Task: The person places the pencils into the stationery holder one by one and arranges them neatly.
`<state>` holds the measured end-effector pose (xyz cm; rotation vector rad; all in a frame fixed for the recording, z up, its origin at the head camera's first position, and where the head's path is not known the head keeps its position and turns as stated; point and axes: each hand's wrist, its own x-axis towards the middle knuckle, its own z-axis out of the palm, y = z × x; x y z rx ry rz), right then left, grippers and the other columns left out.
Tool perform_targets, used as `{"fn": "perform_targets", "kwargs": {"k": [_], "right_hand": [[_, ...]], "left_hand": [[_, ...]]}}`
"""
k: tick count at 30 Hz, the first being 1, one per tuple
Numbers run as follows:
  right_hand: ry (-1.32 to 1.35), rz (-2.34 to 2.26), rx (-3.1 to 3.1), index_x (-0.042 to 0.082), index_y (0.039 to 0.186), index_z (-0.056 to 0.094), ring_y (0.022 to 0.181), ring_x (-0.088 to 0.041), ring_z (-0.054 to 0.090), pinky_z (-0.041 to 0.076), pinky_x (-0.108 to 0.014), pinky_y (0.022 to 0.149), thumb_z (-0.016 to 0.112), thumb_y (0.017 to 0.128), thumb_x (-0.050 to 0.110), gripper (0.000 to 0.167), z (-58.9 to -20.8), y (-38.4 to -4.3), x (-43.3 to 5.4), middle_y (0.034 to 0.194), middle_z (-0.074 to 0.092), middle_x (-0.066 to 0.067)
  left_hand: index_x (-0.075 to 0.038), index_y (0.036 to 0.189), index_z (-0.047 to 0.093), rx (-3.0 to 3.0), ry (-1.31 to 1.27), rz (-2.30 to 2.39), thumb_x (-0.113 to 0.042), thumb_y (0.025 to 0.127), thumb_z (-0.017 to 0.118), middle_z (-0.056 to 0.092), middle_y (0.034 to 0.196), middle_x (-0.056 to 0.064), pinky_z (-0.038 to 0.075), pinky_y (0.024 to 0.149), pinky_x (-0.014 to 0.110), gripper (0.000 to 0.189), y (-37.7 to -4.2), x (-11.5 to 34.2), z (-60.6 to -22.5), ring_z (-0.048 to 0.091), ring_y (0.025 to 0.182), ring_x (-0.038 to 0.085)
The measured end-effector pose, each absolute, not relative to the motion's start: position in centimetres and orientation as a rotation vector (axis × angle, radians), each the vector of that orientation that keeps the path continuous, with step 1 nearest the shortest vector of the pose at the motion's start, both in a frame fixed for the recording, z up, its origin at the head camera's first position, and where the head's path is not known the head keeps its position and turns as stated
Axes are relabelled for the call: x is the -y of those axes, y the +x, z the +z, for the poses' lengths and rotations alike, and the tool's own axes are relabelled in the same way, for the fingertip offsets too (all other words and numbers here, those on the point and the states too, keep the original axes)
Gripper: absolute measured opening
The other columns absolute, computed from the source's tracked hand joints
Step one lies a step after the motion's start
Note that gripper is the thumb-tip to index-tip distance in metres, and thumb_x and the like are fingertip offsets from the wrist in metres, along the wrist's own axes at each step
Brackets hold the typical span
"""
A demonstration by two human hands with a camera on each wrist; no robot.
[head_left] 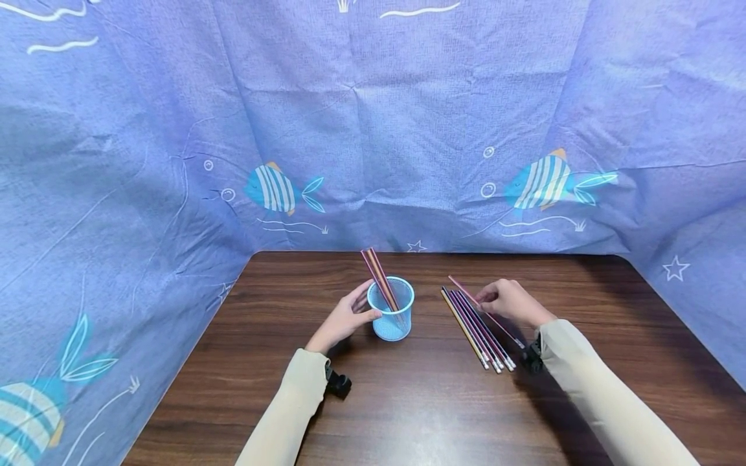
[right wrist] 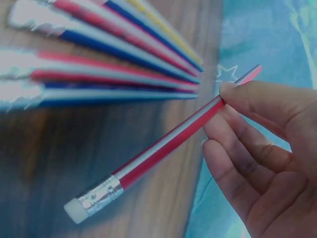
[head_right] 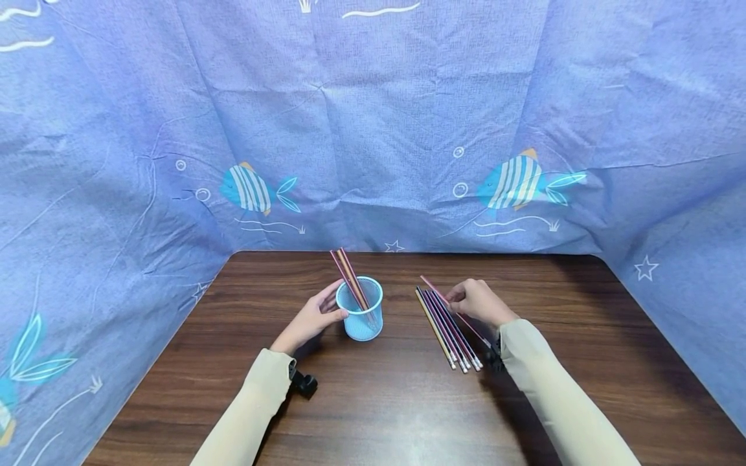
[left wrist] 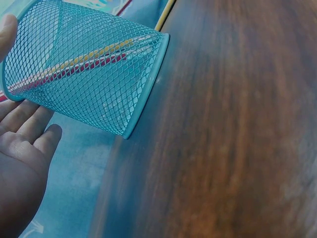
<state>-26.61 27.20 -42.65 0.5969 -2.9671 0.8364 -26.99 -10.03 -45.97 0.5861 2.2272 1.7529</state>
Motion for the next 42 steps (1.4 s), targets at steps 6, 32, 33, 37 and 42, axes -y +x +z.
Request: {"fn": "perform_targets", "kwargs": {"k": [6,32,33,37,42], "right_hand": [[0.583,0.836,2.955,0.003,0.093,0.075,0.069,-0.007,0.06,0.051,-0.025,0.063,0.069,0.081,0.008,0.015,-41.5,-26.7,-25.9,0.076,0.072,0.001],[0.633,1.002,2.836,0.008,0.095,0.076,0.067,-0.006,0.06,0.05,-0.023,0.061,0.074,0.081,0.014,0.015,-37.8,-28.0,-19.9,0.076,0.073,0.0],[0.626,1.016,2.834,0.008,0.095,0.076,0.067,-0.006,0.061,0.05,-0.023,0.061,0.074,0.081,0.014,0.016,-37.7,-28.0,-19.7,0.077,0.073,0.0],[0.616,1.047,2.815,0.007,0.098,0.076,0.068,-0.005,0.061,0.051,-0.021,0.062,0.074,0.081,0.016,0.018,-37.5,-27.9,-19.1,0.079,0.074,-0.002],[0.566,1.122,2.799,0.01,0.099,0.077,0.066,-0.006,0.06,0.051,-0.021,0.06,0.075,0.082,0.018,0.019,-37.2,-27.9,-18.4,0.08,0.074,-0.002]], "left_hand": [[-0.014,0.152,0.026,-2.22,0.565,1.751,-0.017,0.091,0.067,0.031,0.156,0.011,0.034,0.115,0.041,0.074,-26.9,10.0,-45.7,0.031,0.143,0.027],[-0.013,0.152,0.027,-2.23,0.608,1.75,-0.021,0.09,0.069,0.031,0.156,0.012,0.035,0.115,0.041,0.076,-27.0,10.1,-46.1,0.031,0.143,0.028],[-0.013,0.152,0.027,-2.23,0.611,1.75,-0.02,0.09,0.069,0.031,0.156,0.013,0.034,0.115,0.041,0.076,-26.9,10.1,-46.0,0.031,0.143,0.028],[-0.012,0.152,0.027,-2.224,0.612,1.751,-0.018,0.09,0.068,0.031,0.156,0.013,0.033,0.115,0.041,0.075,-26.9,10.1,-46.0,0.03,0.143,0.028],[-0.011,0.152,0.027,-2.218,0.619,1.758,-0.017,0.091,0.067,0.031,0.155,0.014,0.033,0.115,0.042,0.074,-26.9,10.1,-46.0,0.03,0.143,0.029]]}}
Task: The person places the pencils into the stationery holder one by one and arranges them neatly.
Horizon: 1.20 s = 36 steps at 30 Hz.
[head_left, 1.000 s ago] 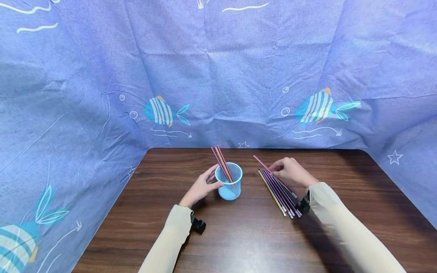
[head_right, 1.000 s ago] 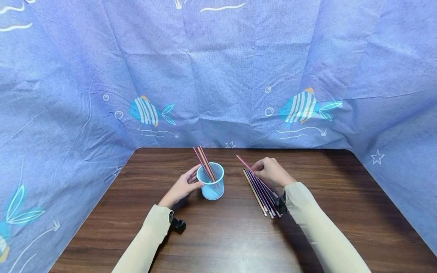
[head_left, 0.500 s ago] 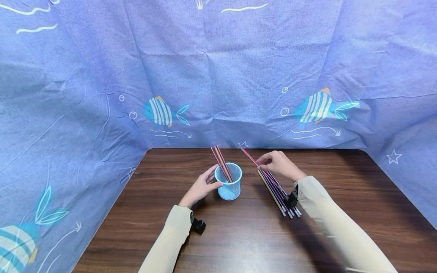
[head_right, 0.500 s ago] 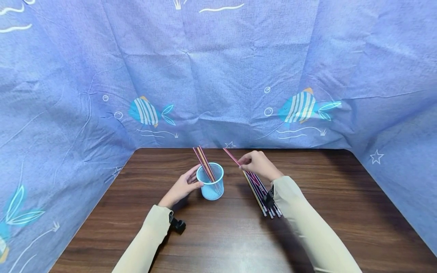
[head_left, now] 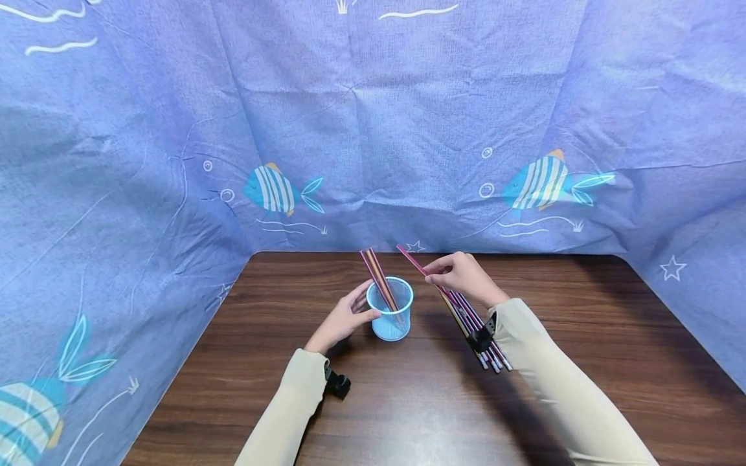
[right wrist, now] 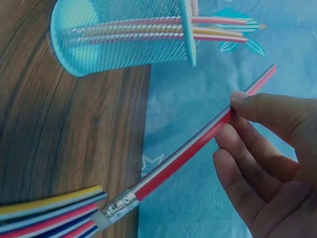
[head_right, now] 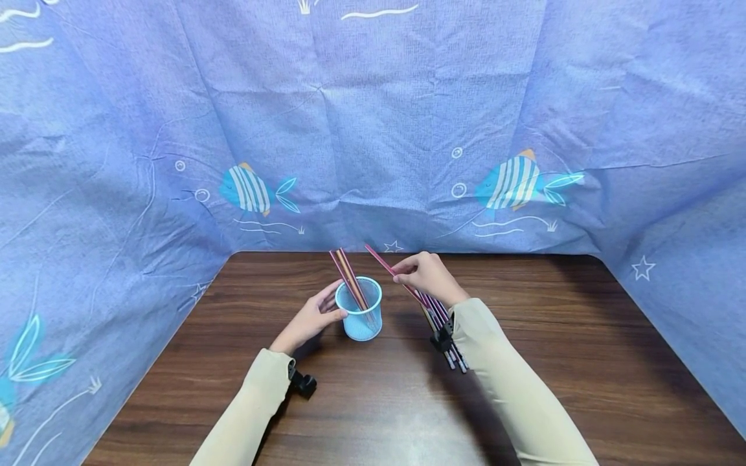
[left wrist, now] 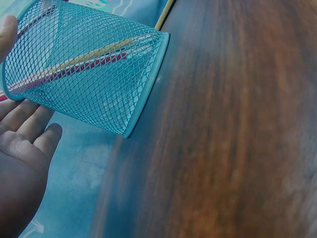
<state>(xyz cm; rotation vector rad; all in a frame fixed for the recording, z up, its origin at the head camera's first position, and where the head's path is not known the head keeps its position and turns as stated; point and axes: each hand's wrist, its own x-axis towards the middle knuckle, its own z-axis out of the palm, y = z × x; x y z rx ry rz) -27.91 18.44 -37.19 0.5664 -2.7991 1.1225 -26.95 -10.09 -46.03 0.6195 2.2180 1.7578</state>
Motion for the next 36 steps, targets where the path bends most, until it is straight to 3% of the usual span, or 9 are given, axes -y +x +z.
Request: {"fn": "perform_targets", "kwargs": {"k": [12,16,21,28,36], "right_hand": [[0.485,1.252,2.698,0.012,0.102,0.077,0.062,-0.009,0.061,0.051,-0.022,0.054,0.075,0.083,0.02,0.021,-35.8,-27.8,-16.5,0.082,0.075,-0.008],[0.468,1.279,2.643,0.011,0.102,0.077,0.068,-0.016,0.064,0.052,-0.023,0.058,0.075,0.083,0.02,0.021,-35.3,-27.9,-15.8,0.084,0.075,-0.006],[0.45,1.318,2.582,0.011,0.1,0.076,0.072,-0.013,0.065,0.053,-0.023,0.063,0.075,0.083,0.021,0.02,-34.7,-27.9,-15.0,0.088,0.075,-0.006],[0.461,1.377,2.484,0.007,0.1,0.075,0.079,-0.015,0.068,0.055,-0.023,0.069,0.073,0.085,0.02,0.02,-34.3,-28.1,-14.1,0.091,0.075,-0.009],[0.483,1.411,2.424,0.004,0.103,0.072,0.088,-0.023,0.071,0.058,-0.032,0.078,0.072,0.087,0.018,0.022,-34.2,-28.0,-12.8,0.096,0.074,-0.012]], "left_hand": [[-0.012,0.152,0.027,-2.207,0.601,1.781,-0.018,0.091,0.068,0.032,0.155,0.013,0.034,0.115,0.04,0.074,-27.2,10.0,-46.2,0.03,0.143,0.027],[-0.009,0.153,0.024,-2.189,0.59,1.775,-0.013,0.091,0.066,0.029,0.156,0.015,0.033,0.115,0.041,0.075,-27.0,10.1,-45.9,0.028,0.144,0.029],[-0.006,0.153,0.023,-2.167,0.584,1.763,-0.009,0.091,0.065,0.028,0.156,0.017,0.033,0.115,0.042,0.075,-26.4,10.0,-44.6,0.027,0.144,0.031],[-0.01,0.152,0.025,-2.187,0.626,1.768,-0.016,0.091,0.067,0.032,0.155,0.015,0.034,0.115,0.04,0.075,-27.0,10.1,-45.7,0.031,0.143,0.028],[-0.004,0.152,0.022,-2.162,0.612,1.741,-0.011,0.092,0.064,0.029,0.155,0.019,0.031,0.116,0.042,0.074,-25.6,10.1,-43.3,0.028,0.144,0.031]]}}
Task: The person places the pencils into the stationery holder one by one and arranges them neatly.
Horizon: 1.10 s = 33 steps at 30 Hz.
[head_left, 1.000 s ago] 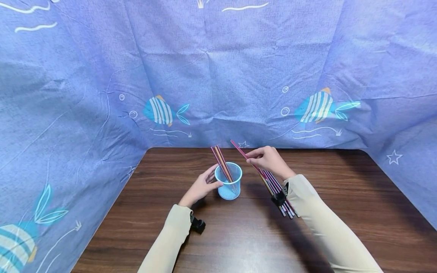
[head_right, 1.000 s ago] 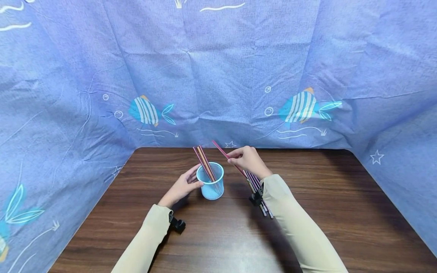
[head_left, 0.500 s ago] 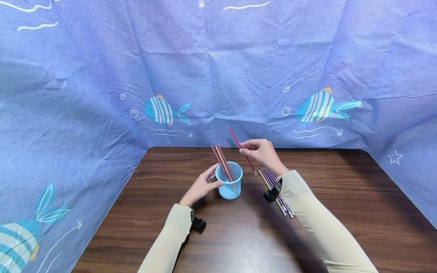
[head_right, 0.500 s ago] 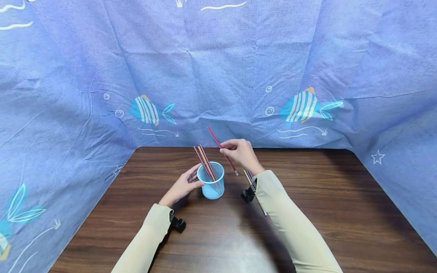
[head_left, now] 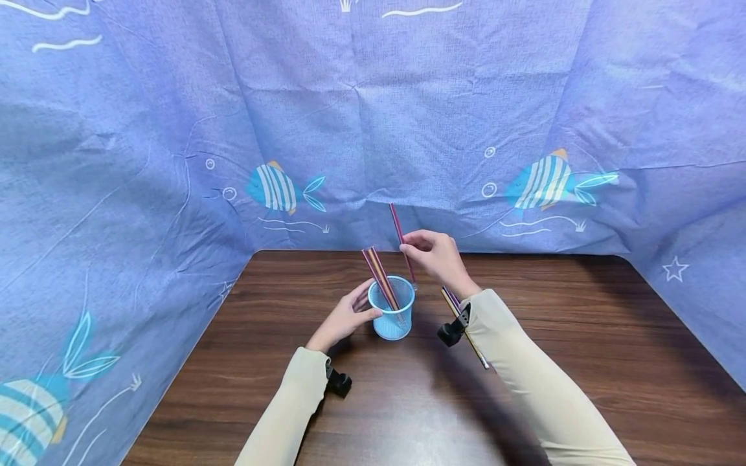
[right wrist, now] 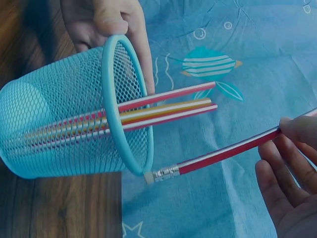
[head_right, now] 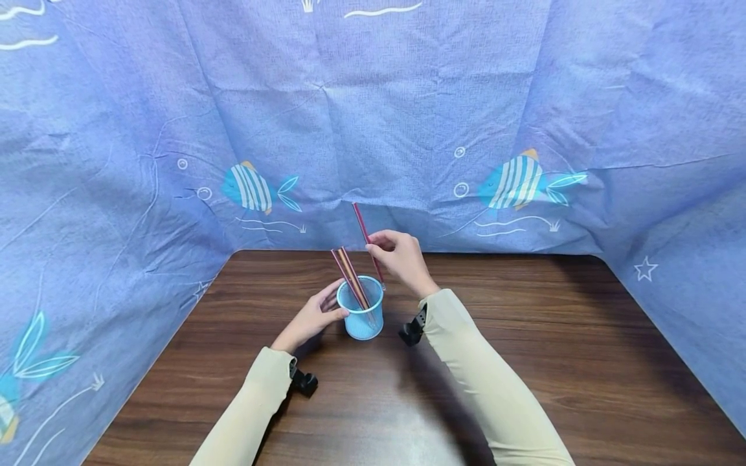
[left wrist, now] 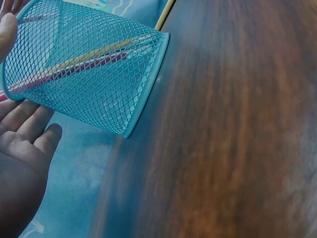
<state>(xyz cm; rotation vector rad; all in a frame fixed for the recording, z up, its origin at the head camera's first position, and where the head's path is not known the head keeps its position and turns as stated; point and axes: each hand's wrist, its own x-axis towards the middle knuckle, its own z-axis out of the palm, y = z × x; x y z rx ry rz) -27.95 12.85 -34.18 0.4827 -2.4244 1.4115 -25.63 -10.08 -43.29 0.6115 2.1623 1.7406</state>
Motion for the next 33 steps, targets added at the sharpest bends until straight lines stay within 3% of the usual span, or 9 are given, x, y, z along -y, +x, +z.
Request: {"fn": "perform_targets", "kwargs": {"k": [26,33], "right_hand": [[0.489,1.447,2.46,0.004,0.1,0.072,0.079,-0.016,0.068,0.057,-0.027,0.073,0.07,0.087,0.016,0.018,-37.1,-28.1,-10.7,0.092,0.074,-0.01],[0.459,1.404,2.514,0.002,0.1,0.071,0.083,-0.021,0.068,0.057,-0.034,0.079,0.071,0.087,0.014,0.018,-38.2,-28.1,-10.8,0.093,0.073,-0.012]], "left_hand": [[-0.002,0.152,0.021,-2.152,0.641,1.753,-0.011,0.092,0.064,0.029,0.155,0.02,0.028,0.118,0.045,0.074,-25.8,10.0,-43.3,0.029,0.143,0.033],[-0.002,0.152,0.021,-2.135,0.649,1.771,-0.011,0.092,0.065,0.029,0.155,0.02,0.028,0.118,0.047,0.075,-25.9,10.0,-43.5,0.029,0.143,0.032]]}}
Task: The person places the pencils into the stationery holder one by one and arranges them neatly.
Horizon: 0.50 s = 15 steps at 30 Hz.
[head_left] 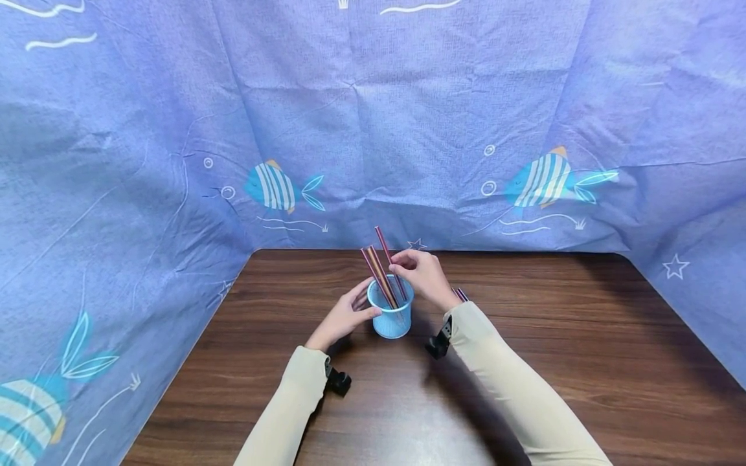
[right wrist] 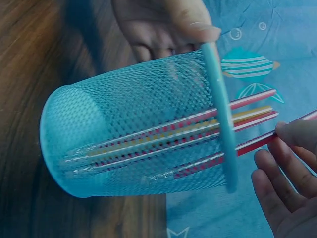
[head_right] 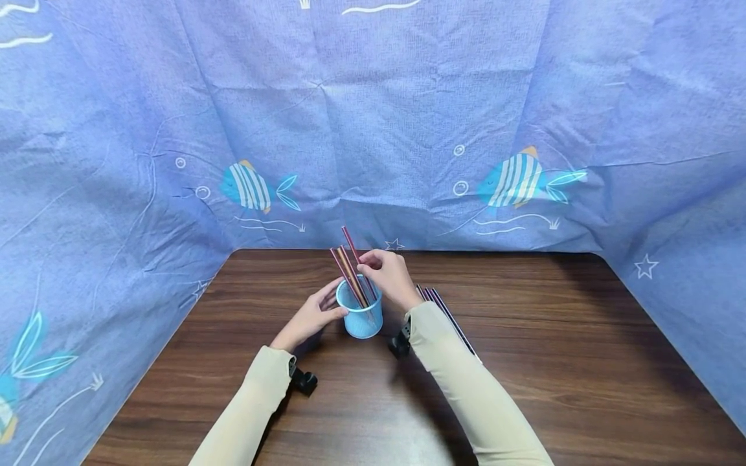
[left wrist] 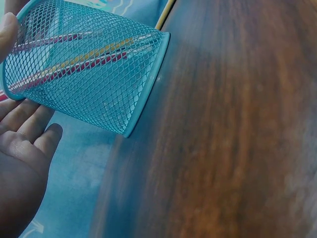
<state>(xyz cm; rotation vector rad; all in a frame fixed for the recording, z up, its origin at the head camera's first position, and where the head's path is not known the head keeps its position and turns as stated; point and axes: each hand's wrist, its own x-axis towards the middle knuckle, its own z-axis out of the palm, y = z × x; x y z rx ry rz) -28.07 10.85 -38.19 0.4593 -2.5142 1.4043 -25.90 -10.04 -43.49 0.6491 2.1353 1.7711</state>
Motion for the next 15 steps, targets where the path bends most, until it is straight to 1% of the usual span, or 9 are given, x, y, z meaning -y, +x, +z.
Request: {"fn": "perform_targets", "kwargs": {"k": [7,15], "right_hand": [[0.451,1.389,2.568,0.003,0.098,0.071,0.086,-0.022,0.069,0.058,-0.036,0.081,0.071,0.086,0.013,0.016,-39.2,-28.1,-10.9,0.092,0.074,-0.01],[0.462,1.411,2.585,0.002,0.099,0.071,0.088,-0.023,0.069,0.057,-0.037,0.083,0.071,0.085,0.01,0.016,-39.9,-28.1,-11.0,0.093,0.073,-0.011]], "left_hand": [[-0.003,0.152,0.02,-2.15,0.631,1.752,-0.013,0.092,0.065,0.028,0.156,0.019,0.027,0.119,0.043,0.076,-25.8,10.1,-43.4,0.028,0.144,0.031],[-0.002,0.152,0.02,-2.145,0.641,1.756,-0.011,0.092,0.064,0.028,0.155,0.02,0.027,0.119,0.045,0.075,-25.8,10.0,-43.4,0.028,0.143,0.032]]}}
